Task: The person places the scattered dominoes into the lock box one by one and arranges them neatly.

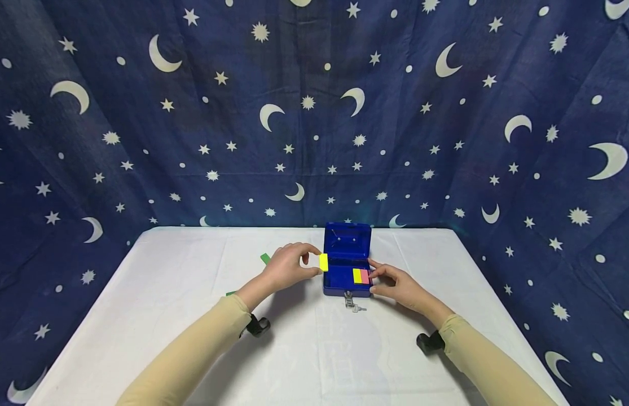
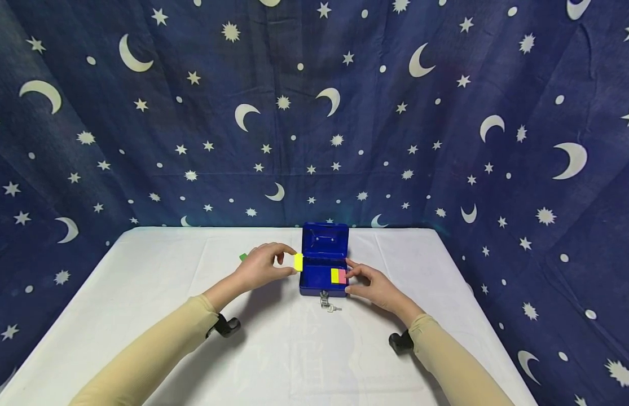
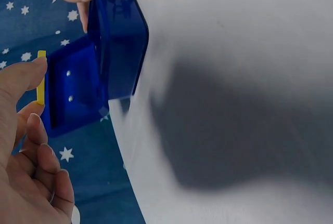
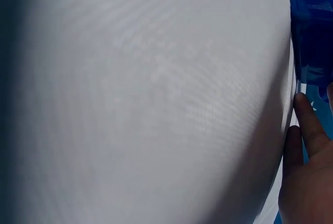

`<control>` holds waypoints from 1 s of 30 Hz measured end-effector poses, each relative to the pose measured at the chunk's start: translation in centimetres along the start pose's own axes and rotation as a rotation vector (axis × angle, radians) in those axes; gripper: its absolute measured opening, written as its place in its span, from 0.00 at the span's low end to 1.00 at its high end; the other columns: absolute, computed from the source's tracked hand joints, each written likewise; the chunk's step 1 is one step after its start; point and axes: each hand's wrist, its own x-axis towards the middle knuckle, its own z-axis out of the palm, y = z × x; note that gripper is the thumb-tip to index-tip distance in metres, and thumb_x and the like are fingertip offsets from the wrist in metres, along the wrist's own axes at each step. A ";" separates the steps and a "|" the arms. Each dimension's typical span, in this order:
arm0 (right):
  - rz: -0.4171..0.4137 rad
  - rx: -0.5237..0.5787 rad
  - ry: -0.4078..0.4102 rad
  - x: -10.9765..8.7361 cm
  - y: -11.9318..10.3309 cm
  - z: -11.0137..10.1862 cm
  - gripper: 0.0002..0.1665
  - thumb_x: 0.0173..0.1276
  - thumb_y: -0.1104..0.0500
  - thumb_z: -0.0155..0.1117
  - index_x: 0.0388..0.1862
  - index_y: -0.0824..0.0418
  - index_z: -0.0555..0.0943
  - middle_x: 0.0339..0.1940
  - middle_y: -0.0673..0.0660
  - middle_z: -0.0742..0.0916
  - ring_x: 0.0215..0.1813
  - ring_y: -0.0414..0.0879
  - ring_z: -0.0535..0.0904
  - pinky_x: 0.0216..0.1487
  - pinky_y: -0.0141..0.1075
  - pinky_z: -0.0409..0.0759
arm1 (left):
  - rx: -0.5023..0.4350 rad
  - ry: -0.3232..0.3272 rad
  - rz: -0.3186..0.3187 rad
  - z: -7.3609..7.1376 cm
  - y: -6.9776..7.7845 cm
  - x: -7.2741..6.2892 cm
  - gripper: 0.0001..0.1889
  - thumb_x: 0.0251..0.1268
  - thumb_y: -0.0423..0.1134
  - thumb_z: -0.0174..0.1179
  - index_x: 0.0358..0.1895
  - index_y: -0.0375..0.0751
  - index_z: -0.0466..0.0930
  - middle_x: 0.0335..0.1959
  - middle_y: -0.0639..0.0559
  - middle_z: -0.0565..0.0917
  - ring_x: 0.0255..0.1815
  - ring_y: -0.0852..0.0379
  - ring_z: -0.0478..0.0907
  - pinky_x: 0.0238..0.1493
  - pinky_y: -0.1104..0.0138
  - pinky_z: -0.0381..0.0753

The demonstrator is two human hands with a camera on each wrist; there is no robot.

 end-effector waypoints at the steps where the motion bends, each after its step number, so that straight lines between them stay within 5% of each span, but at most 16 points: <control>1: 0.001 0.001 -0.003 0.0 0.0 0.0 0.19 0.68 0.57 0.73 0.54 0.62 0.80 0.80 0.57 0.66 0.80 0.60 0.58 0.76 0.55 0.54 | 0.003 -0.006 0.001 0.2 0.1 0.1 0.22 0.61 0.55 0.71 0.57 0.54 0.84 0.32 0.58 0.78 0.34 0.57 0.71 0.41 0.59 0.67; 15: 0.039 -0.053 -0.026 0.3 -1.0 -0.2 0.17 0.68 0.57 0.74 0.52 0.60 0.81 0.80 0.59 0.66 0.79 0.63 0.59 0.74 0.59 0.59 | 0.081 -0.060 0.008 2.5 1.9 1.9 0.24 0.60 0.56 0.73 0.57 0.53 0.85 0.30 0.62 0.76 0.33 0.59 0.72 0.37 0.62 0.68; 30: 0.126 -0.145 -0.084 0.8 -2.9 -0.7 0.14 0.69 0.61 0.73 0.50 0.61 0.81 0.80 0.63 0.65 0.72 0.61 0.72 0.71 0.56 0.65 | 0.125 -0.098 -0.008 3.7 3.7 2.9 0.24 0.61 0.58 0.72 0.56 0.53 0.85 0.28 0.60 0.76 0.34 0.57 0.72 0.39 0.62 0.67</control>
